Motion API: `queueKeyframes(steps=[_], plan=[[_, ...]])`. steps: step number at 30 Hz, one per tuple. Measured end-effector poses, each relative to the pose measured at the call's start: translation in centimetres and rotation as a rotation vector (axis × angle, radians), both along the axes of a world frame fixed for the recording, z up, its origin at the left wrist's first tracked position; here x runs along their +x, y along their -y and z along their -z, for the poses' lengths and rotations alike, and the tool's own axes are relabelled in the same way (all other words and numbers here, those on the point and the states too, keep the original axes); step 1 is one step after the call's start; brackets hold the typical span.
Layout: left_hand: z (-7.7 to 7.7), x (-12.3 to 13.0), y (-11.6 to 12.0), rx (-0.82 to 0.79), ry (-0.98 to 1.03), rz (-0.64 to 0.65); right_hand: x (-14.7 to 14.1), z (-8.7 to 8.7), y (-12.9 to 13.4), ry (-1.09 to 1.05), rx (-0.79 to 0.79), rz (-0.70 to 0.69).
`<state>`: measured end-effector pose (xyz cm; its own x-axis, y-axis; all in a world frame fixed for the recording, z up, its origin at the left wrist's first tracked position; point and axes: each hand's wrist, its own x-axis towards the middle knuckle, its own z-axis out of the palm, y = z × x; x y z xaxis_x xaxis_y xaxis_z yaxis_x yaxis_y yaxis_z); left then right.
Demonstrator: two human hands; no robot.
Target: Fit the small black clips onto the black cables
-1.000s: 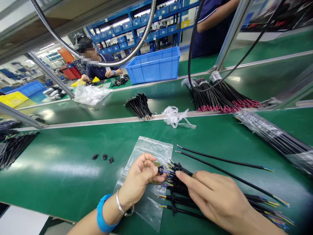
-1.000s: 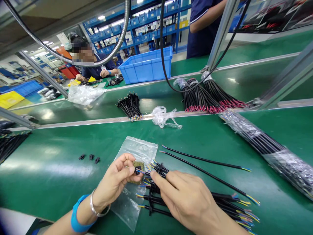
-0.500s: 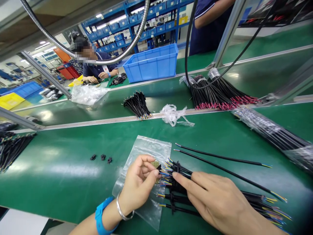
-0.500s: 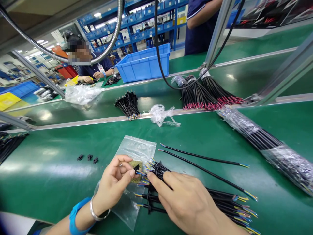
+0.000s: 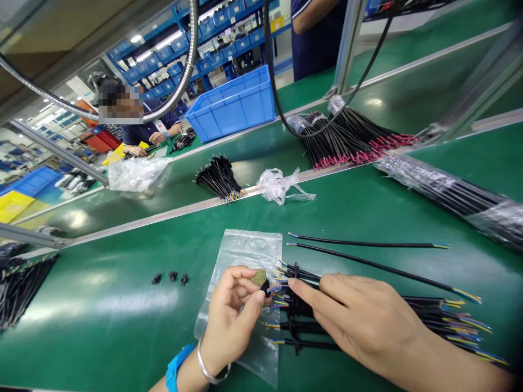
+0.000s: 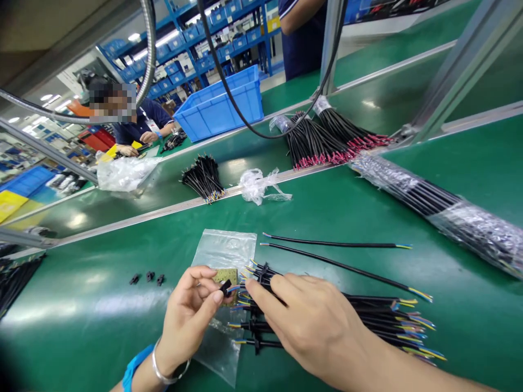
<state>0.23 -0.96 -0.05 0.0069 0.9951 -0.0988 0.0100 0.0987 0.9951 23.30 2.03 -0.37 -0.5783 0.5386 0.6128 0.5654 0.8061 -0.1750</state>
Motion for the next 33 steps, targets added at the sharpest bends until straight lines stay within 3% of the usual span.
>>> queueKeyframes(steps=[5,11,14,18,21,27,33], plan=[[0.1,0.1,0.3,0.020,-0.046,-0.012,-0.3,-0.4,0.3,-0.006,-0.034,-0.106],[0.4,1.0,-0.3,-0.150,0.301,-0.005,-0.6,-0.4,0.4,-0.078,-0.006,-0.096],[0.7,1.3,-0.5,-0.197,0.351,0.050,-0.7,0.0,0.6,-0.063,0.029,-0.099],[0.4,1.3,-0.4,-0.035,0.205,0.034,-1.2,0.7,1.5,-0.052,-0.068,-0.137],[-0.1,0.9,-0.3,0.081,0.031,0.095,-1.5,0.6,2.0,-0.082,-0.126,-0.131],[-0.5,1.2,0.0,0.160,-0.063,0.203,-2.0,-0.1,2.4,-0.126,-0.197,-0.144],[-0.1,2.1,-0.2,0.285,-0.147,0.127,-2.1,0.2,1.9,-0.162,-0.144,-0.090]])
